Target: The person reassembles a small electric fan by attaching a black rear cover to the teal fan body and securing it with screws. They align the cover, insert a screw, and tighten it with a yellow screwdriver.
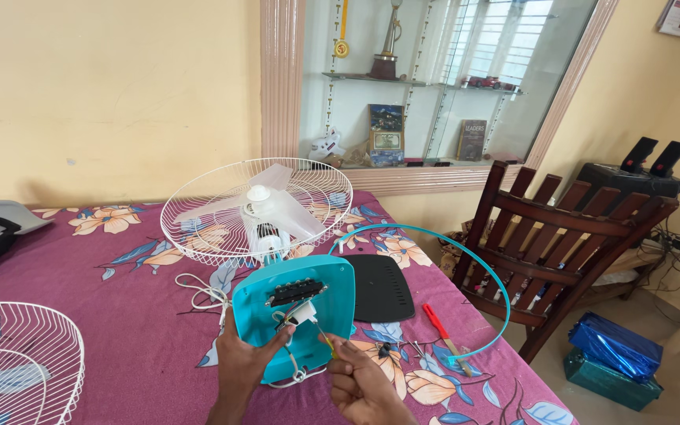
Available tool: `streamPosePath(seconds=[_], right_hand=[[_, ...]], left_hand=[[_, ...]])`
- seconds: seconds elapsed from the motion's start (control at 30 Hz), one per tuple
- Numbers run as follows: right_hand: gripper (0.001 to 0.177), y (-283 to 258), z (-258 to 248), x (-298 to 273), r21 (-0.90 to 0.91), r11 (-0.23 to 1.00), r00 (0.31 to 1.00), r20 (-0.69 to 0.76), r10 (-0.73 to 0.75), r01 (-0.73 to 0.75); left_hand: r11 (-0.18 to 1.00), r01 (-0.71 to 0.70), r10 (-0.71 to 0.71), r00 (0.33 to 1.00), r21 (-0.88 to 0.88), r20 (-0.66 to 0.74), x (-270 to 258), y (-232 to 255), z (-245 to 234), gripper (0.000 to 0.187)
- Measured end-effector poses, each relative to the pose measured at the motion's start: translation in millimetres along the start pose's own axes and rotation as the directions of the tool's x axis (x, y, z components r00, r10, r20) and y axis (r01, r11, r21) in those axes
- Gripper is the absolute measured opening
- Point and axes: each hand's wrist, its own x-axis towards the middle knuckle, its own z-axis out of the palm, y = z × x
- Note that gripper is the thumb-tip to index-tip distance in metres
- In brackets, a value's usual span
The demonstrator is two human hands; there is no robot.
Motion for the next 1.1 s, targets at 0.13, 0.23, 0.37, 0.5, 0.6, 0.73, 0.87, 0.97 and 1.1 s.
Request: streamPosePath(seconds=[0.13,0.23,0.37,0.5,0.6,0.73,0.87,0.97,1.1], right_hand=[[0.035,4,-3,-1,0.062,0.997,0.995,0.089,0.044,-0.05],[0.037,9,-8,-4,-0.01,1.0,0.996,0.08,0.029,-0.028],[0.037,10,-17,-6,-0.132,0.991,0.999,0.041,-0.023,0.028],[0.034,9,-37,-5,-0.253,0.959,0.986,0.131,-0.099,0.13],[0.035,2,-50,-8,-0.359,0.916,0.983,0.032,-0.179,0.179],[0.036,-14,-59,-20,-0.58,0.768,0.946,0.017,-0.323,0.272],[0.037,-25,-55,-29,-0.731,0.628,0.865,-0.103,-0.49,0.269],[0.039,-28,-51,-29,-0.778,0.55,0.809,-0.095,-0.58,0.303],[0.037,-31,-47,-15,-0.877,0.371,0.734,-0.032,-0.678,0.305]], left_hand=[[0.991,-0.102,0.1,0.995,-0.083,-0.029,-1,0,1,0.073],[0.993,-0.067,0.064,0.998,-0.093,-0.026,-4,-3,0,0.077],[0.993,-0.061,0.059,0.998,-0.106,-0.021,-2,-6,2,0.078],[0.993,-0.05,0.05,0.999,-0.103,0.0,-3,-12,-1,0.077],[0.987,-0.103,0.103,0.995,-0.126,-0.009,-5,-18,1,0.08],[0.993,-0.079,0.074,0.995,-0.085,-0.061,-7,-29,4,0.082],[0.979,-0.157,0.151,0.987,-0.132,-0.056,-9,-50,4,0.085],[0.98,-0.152,0.148,0.988,-0.132,-0.039,-13,-69,1,0.081],[0.975,-0.172,0.163,0.984,-0.141,-0.07,-10,-89,-1,0.079]])
